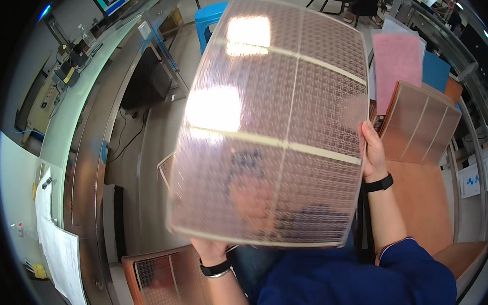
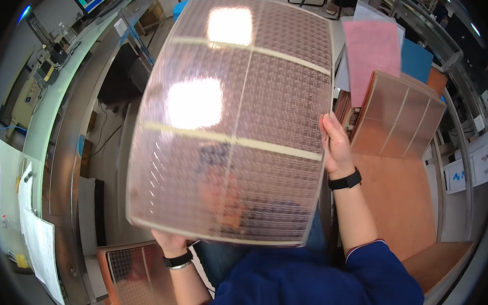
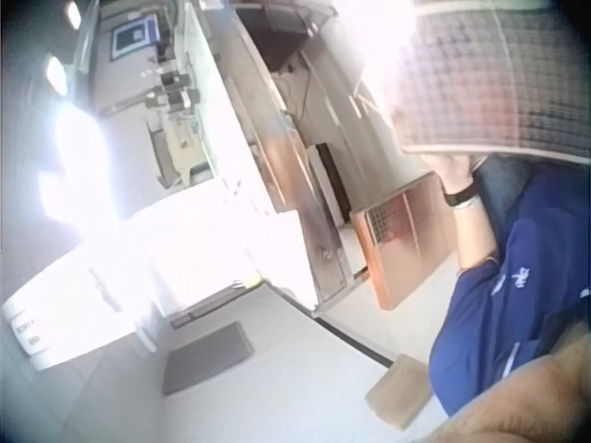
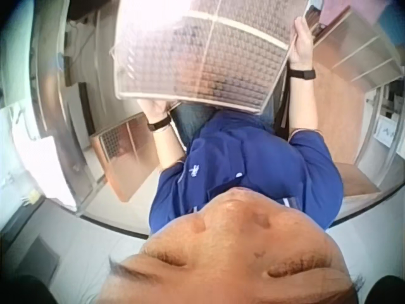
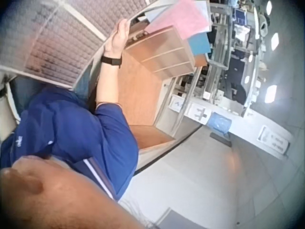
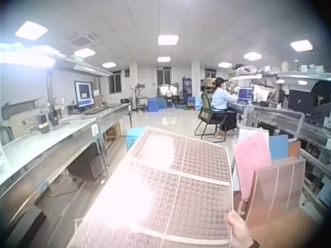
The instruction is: The person is inspecting and manipulating several copper-colored circuit board panels, rotating them to check both sides.
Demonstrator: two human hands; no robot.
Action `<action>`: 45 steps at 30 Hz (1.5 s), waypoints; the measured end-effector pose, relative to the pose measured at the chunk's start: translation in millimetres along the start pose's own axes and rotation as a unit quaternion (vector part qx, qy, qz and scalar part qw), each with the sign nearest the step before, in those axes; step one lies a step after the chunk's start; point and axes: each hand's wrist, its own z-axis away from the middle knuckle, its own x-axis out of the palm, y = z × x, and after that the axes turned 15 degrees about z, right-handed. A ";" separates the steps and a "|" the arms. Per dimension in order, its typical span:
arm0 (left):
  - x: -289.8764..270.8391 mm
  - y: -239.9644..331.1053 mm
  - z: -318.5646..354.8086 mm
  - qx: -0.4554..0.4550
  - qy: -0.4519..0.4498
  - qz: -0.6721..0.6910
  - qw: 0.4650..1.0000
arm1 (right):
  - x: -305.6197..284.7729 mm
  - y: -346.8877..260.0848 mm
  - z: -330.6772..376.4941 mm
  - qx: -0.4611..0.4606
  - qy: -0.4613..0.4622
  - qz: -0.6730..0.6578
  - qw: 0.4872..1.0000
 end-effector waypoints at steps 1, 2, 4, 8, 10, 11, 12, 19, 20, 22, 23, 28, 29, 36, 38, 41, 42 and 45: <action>0.8 -7.2 0.1 0.001 -0.004 0.003 1.000 | -1.4 2.3 2.1 -0.003 -0.003 0.002 1.000; 3.5 -16.7 1.4 0.003 -0.012 0.022 1.000 | 0.1 8.6 4.7 -0.018 -0.033 -0.012 0.999; 25.2 -33.6 3.6 -0.010 -0.060 0.029 0.998 | 34.7 14.1 14.9 -0.015 -0.027 0.006 1.000; 5.0 -21.2 -6.1 0.080 0.091 -0.017 0.992 | 27.0 11.6 28.7 0.028 -0.079 0.063 0.994; 7.1 -7.1 -7.1 0.110 0.070 -0.029 0.991 | -2.0 0.5 23.7 -0.019 -0.018 0.032 0.999; 10.9 -0.5 -5.5 0.138 0.049 -0.043 0.988 | -8.8 -12.6 18.0 -0.023 0.044 -0.020 0.999; 23.9 4.6 -0.1 0.113 0.019 -0.052 0.992 | -11.9 -27.5 12.7 -0.060 0.058 -0.035 0.996; -0.3 51.1 1.6 0.228 0.104 -0.237 0.939 | -40.1 -74.5 17.9 -0.064 0.070 0.118 0.988; 0.2 55.7 3.5 0.226 0.105 -0.245 0.937 | -47.9 -76.9 19.5 -0.056 0.048 0.240 0.968; -5.9 64.6 3.9 0.234 0.118 -0.261 0.929 | -52.9 -81.1 26.8 -0.025 -0.004 0.366 0.930; -9.6 68.6 3.1 0.243 0.133 -0.278 0.920 | -50.4 -82.3 30.8 -0.031 0.001 0.369 0.929; -19.7 79.1 3.6 0.241 0.135 -0.304 0.912 | -33.2 -82.7 38.8 -0.009 -0.059 0.441 0.896; -21.0 78.5 4.9 0.238 0.129 -0.304 0.913 | -31.0 -83.1 39.2 -0.011 -0.072 0.462 0.884; -12.9 77.3 10.7 0.233 0.145 -0.326 0.905 | -22.0 -80.7 44.0 -0.021 -0.072 0.442 0.894; -12.5 80.0 11.2 0.234 0.138 -0.315 0.909 | -24.9 -78.2 44.2 -0.015 -0.063 0.431 0.900; -5.4 87.3 13.0 0.259 0.106 -0.315 0.907 | -27.9 -74.8 39.9 -0.048 -0.068 0.414 0.906; 3.1 88.2 16.2 0.263 0.113 -0.321 0.903 | -22.3 -74.5 36.6 -0.093 -0.050 0.418 0.902; 26.3 87.3 15.8 0.307 0.068 -0.315 0.896 | -37.2 -77.1 28.0 -0.110 -0.025 0.383 0.917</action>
